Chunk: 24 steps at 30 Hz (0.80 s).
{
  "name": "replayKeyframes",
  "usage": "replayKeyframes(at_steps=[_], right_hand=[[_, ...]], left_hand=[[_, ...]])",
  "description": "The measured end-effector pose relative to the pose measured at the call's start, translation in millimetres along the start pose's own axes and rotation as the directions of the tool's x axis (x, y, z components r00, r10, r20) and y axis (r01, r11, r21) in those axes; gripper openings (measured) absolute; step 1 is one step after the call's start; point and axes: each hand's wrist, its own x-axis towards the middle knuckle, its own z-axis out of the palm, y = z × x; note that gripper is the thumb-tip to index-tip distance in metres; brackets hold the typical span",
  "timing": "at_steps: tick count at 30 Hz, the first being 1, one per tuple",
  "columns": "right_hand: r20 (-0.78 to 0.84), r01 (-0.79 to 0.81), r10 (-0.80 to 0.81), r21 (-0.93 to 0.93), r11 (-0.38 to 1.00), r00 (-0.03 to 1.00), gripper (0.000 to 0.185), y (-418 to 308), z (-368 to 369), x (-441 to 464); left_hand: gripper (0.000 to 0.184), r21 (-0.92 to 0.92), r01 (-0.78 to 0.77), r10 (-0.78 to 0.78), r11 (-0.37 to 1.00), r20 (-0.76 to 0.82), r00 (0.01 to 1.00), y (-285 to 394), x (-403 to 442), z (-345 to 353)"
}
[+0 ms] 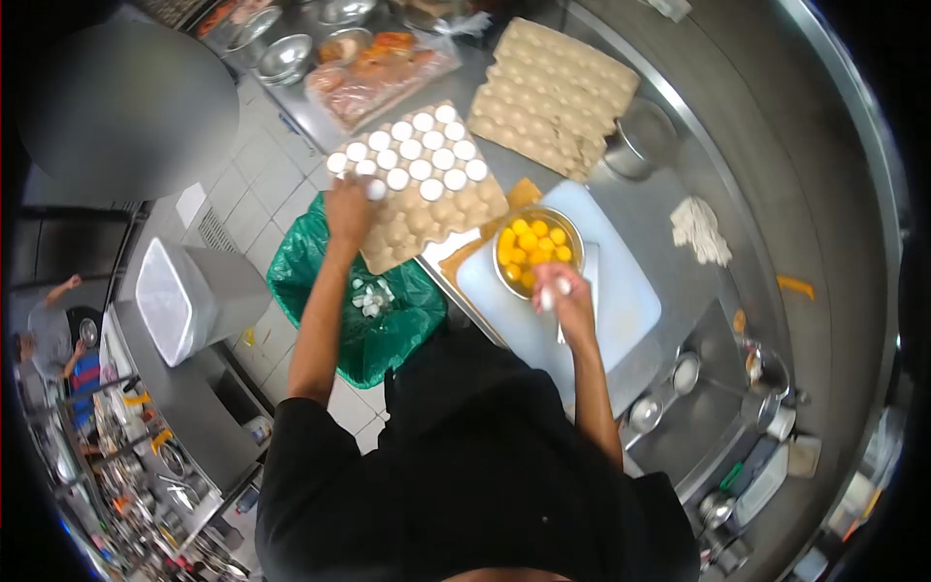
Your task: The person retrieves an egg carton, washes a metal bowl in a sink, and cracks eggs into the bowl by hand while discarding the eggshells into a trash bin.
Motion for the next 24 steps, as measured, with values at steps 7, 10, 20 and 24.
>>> replayKeyframes(at_steps=[7,10,20,24], right_hand=[[-0.361,0.192,-0.114,0.188,0.963,0.926,0.028,-25,-35,6],[-0.152,0.278,-0.284,-0.060,0.959,0.947,0.041,-47,-5,3],[0.051,0.655,-0.725,-0.476,0.587,0.687,0.036,-61,16,14],[-0.193,0.538,-0.535,-0.042,0.842,0.822,0.034,-54,4,18]], left_hand=[[0.045,-0.707,0.177,-0.126,0.684,0.125,0.984,46,-10,-32],[0.047,-0.976,0.189,0.158,0.108,0.204,0.966,128,-36,-39],[0.049,-0.927,0.338,0.374,-0.161,0.260,0.890,214,-60,-46],[0.047,-0.941,0.317,0.366,-0.117,0.256,0.895,213,-59,-46]])
